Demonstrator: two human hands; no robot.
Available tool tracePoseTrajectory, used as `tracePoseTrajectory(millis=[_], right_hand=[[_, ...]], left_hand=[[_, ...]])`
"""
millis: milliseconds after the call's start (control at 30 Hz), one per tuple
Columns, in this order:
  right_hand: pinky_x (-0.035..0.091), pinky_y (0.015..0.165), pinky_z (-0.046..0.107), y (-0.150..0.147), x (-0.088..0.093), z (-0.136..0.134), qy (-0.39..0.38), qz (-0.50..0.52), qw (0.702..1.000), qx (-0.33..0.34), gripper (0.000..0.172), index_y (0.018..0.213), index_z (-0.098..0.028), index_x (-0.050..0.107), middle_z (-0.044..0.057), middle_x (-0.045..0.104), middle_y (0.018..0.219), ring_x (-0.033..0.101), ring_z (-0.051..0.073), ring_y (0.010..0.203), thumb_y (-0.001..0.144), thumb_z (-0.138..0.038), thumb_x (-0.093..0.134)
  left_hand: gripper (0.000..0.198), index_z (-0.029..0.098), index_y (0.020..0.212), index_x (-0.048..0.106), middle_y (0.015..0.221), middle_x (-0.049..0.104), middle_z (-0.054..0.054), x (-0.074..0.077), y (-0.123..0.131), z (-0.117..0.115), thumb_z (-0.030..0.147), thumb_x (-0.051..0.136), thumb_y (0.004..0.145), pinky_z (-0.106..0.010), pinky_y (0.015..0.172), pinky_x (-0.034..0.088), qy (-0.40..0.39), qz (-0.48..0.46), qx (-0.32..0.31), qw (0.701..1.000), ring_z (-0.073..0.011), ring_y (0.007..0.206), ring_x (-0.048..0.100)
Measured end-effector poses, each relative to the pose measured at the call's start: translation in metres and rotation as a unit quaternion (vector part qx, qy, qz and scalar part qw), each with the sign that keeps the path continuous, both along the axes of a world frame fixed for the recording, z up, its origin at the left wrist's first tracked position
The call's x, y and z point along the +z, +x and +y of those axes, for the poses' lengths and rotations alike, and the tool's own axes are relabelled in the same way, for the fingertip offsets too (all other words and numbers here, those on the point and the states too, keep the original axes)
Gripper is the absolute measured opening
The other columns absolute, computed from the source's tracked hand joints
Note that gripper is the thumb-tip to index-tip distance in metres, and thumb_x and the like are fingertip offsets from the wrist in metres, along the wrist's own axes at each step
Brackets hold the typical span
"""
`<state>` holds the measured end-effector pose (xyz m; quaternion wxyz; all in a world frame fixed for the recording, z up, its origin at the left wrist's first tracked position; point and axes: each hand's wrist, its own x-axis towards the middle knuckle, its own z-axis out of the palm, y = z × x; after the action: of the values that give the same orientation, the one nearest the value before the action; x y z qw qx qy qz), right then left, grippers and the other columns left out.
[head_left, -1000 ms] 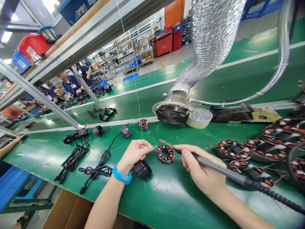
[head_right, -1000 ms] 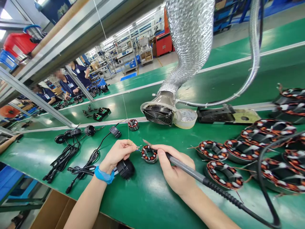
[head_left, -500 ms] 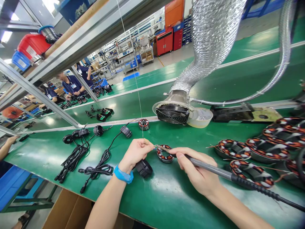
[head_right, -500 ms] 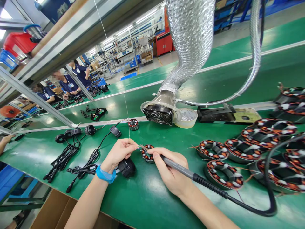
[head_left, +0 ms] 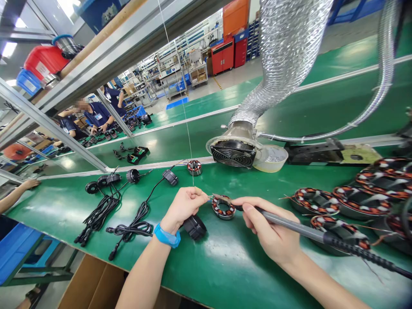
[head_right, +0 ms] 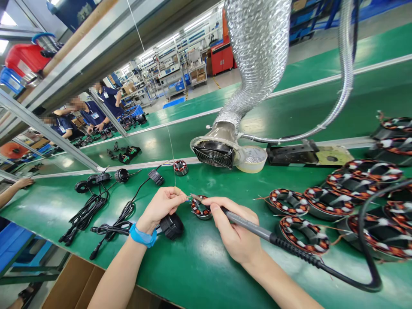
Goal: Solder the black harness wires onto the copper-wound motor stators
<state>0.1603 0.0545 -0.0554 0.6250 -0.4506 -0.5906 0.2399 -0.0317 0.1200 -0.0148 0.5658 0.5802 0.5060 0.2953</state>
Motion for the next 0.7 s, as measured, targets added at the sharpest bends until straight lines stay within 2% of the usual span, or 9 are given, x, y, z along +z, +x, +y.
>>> tracePoseTrajectory(millis=[133, 367, 700], right_hand=[[0.04, 0.043, 0.025, 0.001, -0.0022, 0.0005, 0.015, -0.006, 1.0, -0.003, 0.02, 0.092, -0.022, 0.073, -0.004, 0.056, 0.051, 0.05, 0.012, 0.041, 0.096, -0.027, 0.054], [0.045, 0.047, 0.026, -0.0007, 0.0042, -0.0002, 0.009, -0.022, 1.0, -0.002, 0.021, 0.088, -0.022, 0.073, -0.004, 0.052, 0.048, 0.058, 0.015, 0.046, 0.094, -0.028, 0.054], [0.042, 0.043, 0.026, -0.0011, 0.0019, -0.0013, -0.005, -0.013, 1.0, 0.01, 0.022, 0.09, -0.022, 0.073, -0.005, 0.051, 0.048, 0.052, 0.013, 0.041, 0.095, -0.03, 0.053]], left_hand=[[0.027, 0.014, 0.074, 0.06, 0.05, 0.042, 0.009, 0.0, 0.0004, 0.0003, 0.038, 0.071, 0.071, -0.021, 0.041, 0.016, -0.001, 0.0, 0.002, 1.0, -0.0028, 0.039, 0.031], [0.025, 0.014, 0.075, 0.06, 0.049, 0.042, 0.009, -0.0021, -0.0005, 0.0006, 0.036, 0.071, 0.073, -0.021, 0.041, 0.016, 0.004, 0.003, 0.005, 1.0, -0.003, 0.039, 0.031], [0.024, 0.013, 0.075, 0.06, 0.051, 0.043, 0.008, -0.0034, -0.0011, 0.0008, 0.035, 0.07, 0.072, -0.02, 0.04, 0.018, 0.001, -0.001, 0.007, 1.0, -0.0027, 0.039, 0.031]])
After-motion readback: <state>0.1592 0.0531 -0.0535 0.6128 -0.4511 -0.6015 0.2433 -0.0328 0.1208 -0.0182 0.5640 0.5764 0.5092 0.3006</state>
